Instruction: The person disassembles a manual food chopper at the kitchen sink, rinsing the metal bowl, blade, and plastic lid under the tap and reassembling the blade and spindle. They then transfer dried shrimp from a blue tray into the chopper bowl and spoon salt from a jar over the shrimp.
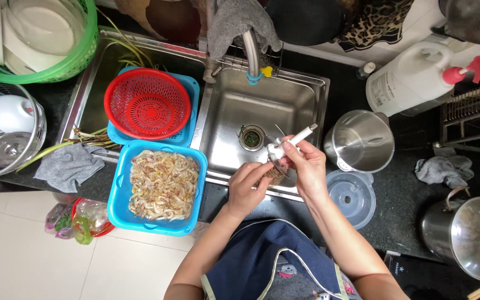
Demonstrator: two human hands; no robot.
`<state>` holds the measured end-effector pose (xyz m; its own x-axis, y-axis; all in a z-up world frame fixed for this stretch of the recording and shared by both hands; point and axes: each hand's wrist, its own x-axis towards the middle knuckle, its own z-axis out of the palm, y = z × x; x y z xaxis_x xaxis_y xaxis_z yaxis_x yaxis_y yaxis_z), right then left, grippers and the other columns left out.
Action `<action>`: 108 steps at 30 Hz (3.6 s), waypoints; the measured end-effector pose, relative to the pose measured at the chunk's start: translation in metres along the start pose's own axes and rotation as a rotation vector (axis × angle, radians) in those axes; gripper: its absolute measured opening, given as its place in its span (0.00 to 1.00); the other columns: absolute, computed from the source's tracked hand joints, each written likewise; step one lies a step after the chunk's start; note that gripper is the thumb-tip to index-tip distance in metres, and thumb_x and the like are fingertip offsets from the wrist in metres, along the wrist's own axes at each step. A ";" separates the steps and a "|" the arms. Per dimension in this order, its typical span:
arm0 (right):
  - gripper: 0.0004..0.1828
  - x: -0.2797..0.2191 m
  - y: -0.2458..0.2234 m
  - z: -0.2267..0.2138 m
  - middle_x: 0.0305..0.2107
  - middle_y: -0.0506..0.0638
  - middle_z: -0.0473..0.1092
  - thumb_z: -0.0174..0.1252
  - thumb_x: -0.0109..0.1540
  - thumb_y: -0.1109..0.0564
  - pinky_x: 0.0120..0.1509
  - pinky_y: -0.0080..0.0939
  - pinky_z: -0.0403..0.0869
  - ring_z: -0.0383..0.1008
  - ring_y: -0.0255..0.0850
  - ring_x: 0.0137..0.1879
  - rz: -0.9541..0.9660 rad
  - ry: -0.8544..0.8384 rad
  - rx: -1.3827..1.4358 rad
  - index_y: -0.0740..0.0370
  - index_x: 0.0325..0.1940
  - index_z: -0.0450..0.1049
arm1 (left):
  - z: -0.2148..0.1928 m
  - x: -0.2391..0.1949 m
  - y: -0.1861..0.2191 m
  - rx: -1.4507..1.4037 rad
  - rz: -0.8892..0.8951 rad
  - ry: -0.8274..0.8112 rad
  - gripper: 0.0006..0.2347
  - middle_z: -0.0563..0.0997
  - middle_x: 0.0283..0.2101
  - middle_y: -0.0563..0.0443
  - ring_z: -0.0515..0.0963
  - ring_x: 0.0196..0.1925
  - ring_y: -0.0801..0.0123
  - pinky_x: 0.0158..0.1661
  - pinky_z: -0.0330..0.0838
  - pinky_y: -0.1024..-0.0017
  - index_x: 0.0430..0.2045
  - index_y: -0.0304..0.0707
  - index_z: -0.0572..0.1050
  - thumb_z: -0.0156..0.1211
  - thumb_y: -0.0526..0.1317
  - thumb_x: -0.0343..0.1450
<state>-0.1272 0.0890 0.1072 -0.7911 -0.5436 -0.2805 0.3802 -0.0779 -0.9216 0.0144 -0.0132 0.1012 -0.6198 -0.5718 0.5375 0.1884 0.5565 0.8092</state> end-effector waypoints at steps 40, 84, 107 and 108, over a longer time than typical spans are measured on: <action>0.12 0.002 0.011 -0.008 0.34 0.51 0.79 0.66 0.61 0.65 0.39 0.31 0.76 0.77 0.33 0.35 -0.105 0.103 -0.038 0.68 0.50 0.79 | 0.020 -0.025 0.002 0.208 0.063 -0.425 0.13 0.79 0.54 0.49 0.80 0.44 0.60 0.43 0.79 0.64 0.44 0.32 0.81 0.63 0.28 0.65; 0.22 0.117 0.057 -0.076 0.32 0.48 0.71 0.60 0.68 0.40 0.28 0.37 0.65 0.74 0.37 0.32 0.461 0.180 0.190 0.57 0.56 0.71 | 0.056 -0.075 -0.140 0.284 -0.315 -0.460 0.06 0.83 0.35 0.44 0.81 0.41 0.54 0.46 0.76 0.57 0.33 0.38 0.83 0.62 0.28 0.67; 0.14 0.114 0.031 -0.041 0.32 0.45 0.76 0.63 0.64 0.50 0.32 0.30 0.69 0.76 0.30 0.34 -0.060 0.143 -0.195 0.60 0.47 0.75 | 0.054 0.198 -0.333 -1.627 -0.657 0.438 0.16 0.78 0.52 0.46 0.78 0.53 0.61 0.57 0.72 0.61 0.54 0.37 0.72 0.52 0.34 0.71; 0.14 0.106 0.035 -0.043 0.32 0.45 0.76 0.63 0.63 0.50 0.32 0.30 0.69 0.76 0.31 0.34 -0.019 0.150 -0.189 0.60 0.48 0.76 | 0.063 0.207 -0.318 -1.617 -0.673 0.482 0.17 0.79 0.54 0.46 0.79 0.56 0.60 0.60 0.73 0.60 0.54 0.36 0.71 0.52 0.35 0.69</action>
<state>-0.2183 0.0648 0.0332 -0.8650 -0.4124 -0.2860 0.2790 0.0786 -0.9571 -0.2217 -0.2712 -0.0599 -0.6989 -0.6957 -0.1658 0.6809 -0.7182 0.1433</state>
